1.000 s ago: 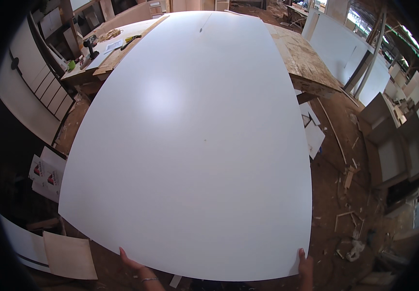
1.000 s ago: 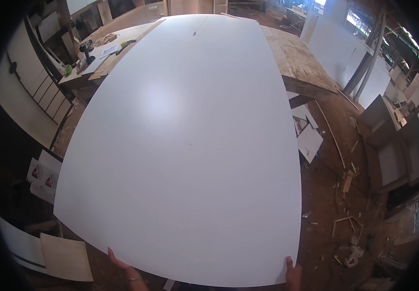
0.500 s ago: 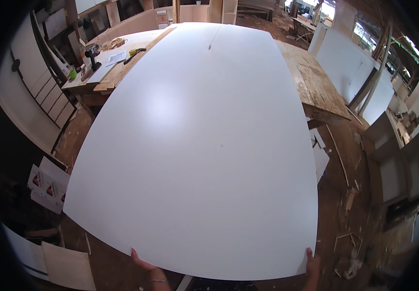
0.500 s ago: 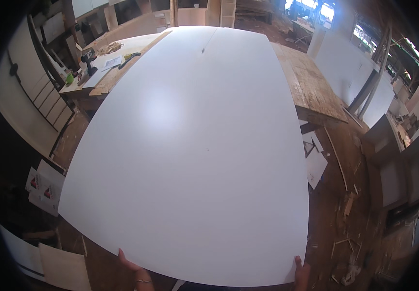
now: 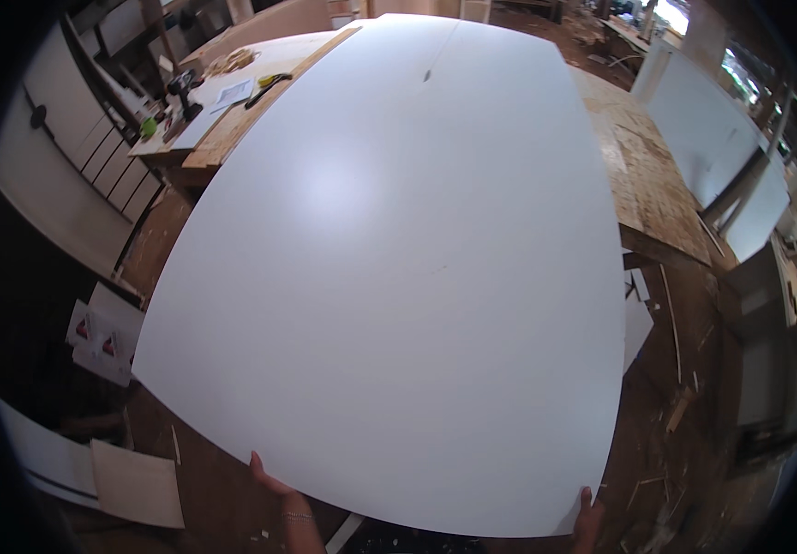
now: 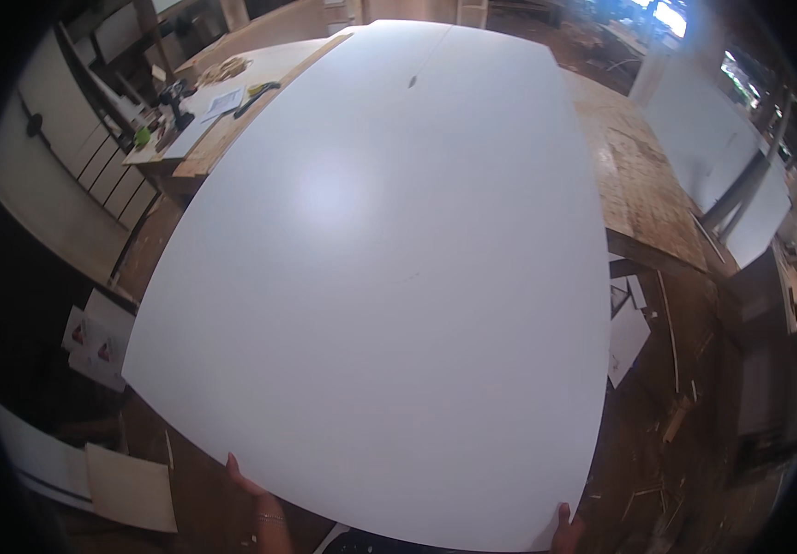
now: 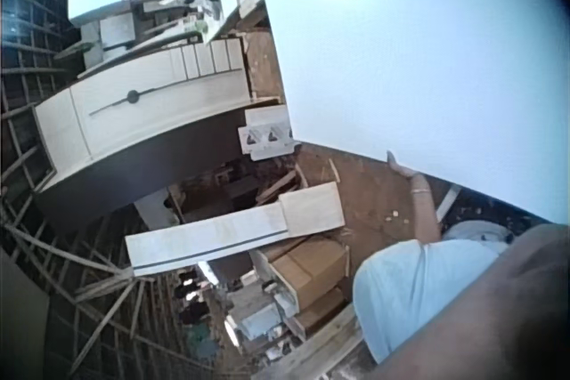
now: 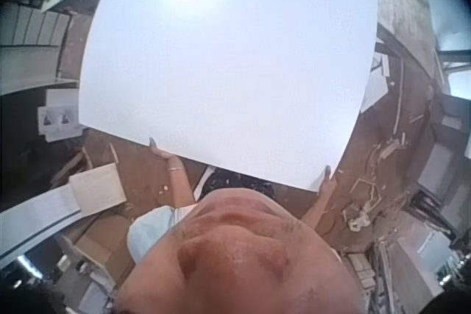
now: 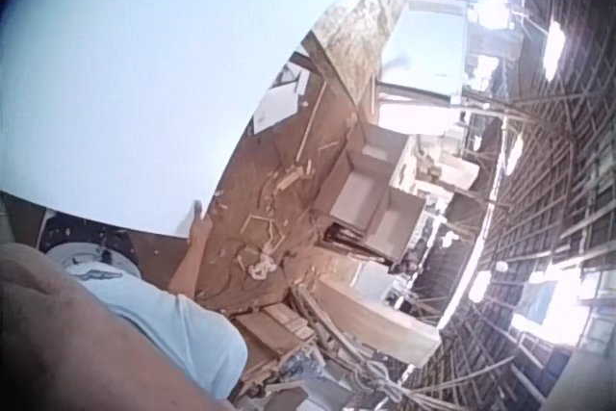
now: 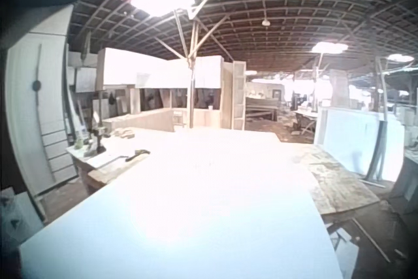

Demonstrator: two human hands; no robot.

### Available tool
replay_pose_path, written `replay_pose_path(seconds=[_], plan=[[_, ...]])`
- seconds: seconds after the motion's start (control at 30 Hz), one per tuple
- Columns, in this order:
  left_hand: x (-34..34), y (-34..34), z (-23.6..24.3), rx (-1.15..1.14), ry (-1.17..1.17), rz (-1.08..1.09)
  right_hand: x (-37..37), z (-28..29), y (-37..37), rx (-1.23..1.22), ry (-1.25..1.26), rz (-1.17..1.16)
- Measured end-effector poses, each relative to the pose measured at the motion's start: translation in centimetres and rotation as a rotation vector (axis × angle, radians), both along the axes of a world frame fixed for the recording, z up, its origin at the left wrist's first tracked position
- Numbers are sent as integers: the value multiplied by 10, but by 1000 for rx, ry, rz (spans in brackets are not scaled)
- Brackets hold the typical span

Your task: The person carries a large white panel to a cutting station, aligns it with a table saw, and pushes it through the blade to cut it into smaller sections.

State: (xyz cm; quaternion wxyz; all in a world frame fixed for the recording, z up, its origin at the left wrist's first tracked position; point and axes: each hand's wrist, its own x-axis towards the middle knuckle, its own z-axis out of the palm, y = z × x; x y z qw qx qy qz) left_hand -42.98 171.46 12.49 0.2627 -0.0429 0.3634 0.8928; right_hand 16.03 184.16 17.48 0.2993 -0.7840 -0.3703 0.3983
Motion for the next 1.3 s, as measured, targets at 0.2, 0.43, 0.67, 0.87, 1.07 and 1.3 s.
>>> replay_pose_path(seconds=[0.2, 0.43, 0.67, 0.87, 1.07, 1.3], plan=[[-13, 48, 2, -29, -18, 39, -8, -3, 49, 16, -40, 15], [-20, 113, 6, -69, -28, 32, -20, 6, 124, -52, -162, 85], [-31, 190, 13, -50, -4, 6, -34, 3, 189, -28, -236, 55], [-42, 251, 19, 37, -24, -29, -42, -8, 248, 94, -225, 21], [-57, 306, 13, 69, -31, -47, -63, 0, 311, 58, -225, 20], [-68, 384, 22, 128, -53, -109, -70, -3, 389, 17, -308, 50]])
